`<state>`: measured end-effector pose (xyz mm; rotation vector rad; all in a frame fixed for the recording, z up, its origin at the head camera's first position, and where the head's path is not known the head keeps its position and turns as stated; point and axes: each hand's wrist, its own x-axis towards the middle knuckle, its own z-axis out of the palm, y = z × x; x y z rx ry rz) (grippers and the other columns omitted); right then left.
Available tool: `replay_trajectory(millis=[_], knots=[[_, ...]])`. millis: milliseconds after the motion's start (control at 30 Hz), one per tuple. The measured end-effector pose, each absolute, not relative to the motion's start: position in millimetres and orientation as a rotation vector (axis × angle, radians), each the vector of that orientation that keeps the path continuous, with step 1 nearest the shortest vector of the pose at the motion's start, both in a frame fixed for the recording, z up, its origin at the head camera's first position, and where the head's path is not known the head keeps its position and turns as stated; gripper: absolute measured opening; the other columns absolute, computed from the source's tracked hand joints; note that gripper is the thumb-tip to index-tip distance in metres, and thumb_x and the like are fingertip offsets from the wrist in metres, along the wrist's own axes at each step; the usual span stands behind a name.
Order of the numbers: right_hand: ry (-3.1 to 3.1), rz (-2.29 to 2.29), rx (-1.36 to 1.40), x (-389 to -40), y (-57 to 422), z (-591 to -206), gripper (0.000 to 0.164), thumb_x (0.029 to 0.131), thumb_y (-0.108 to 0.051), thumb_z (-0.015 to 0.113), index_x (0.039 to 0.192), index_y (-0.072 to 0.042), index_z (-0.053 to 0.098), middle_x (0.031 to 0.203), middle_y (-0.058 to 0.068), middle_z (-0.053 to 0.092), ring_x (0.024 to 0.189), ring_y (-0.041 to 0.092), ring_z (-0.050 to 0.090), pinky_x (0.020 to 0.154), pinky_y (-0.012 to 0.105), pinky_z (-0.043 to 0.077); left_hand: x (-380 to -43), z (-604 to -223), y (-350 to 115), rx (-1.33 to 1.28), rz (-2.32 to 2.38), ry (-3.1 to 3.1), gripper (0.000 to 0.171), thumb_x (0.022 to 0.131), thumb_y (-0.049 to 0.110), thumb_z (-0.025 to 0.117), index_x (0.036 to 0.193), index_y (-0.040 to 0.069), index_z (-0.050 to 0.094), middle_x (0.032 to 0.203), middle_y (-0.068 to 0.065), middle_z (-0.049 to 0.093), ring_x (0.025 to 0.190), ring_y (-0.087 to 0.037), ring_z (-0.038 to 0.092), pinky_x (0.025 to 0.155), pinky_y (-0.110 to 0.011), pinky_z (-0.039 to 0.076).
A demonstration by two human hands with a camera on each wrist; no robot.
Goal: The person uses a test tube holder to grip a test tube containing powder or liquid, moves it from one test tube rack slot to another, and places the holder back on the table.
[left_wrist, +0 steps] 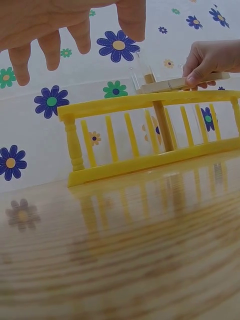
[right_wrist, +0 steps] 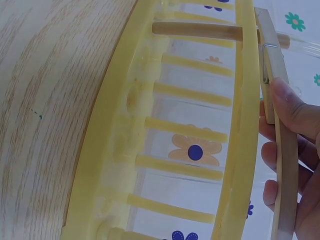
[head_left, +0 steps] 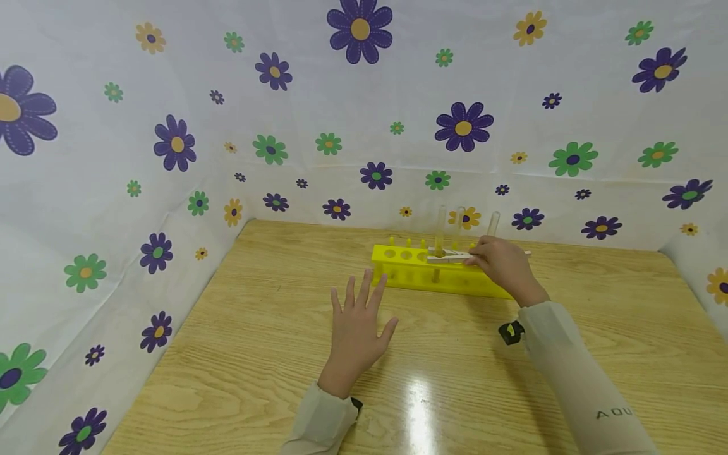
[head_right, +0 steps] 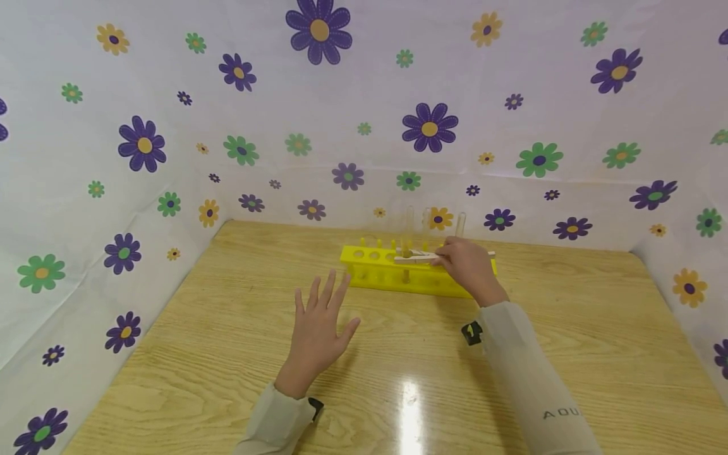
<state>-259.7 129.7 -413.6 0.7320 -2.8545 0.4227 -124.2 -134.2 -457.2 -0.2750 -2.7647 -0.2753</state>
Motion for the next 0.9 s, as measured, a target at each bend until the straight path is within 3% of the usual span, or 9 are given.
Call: replay_trajectory(millis=[900], knots=[[-2.857,0.441,0.696,-258.9,132.2,-409.8,0.027,0.084,-0.024,0.068,0.099,-0.002,0.074,0.086,0.01,0.069,0.069,0.02,0.058,0.071,0.038,0.054,-122.7,-454.6,-132.3,-0.283,-0.303,-2.748,0.071,0.09,0.041,0.057,0.15,0.02,0.026,0.156,-0.011,0.024,0.139,-0.042,0.027,0.106,-0.069,0.02]])
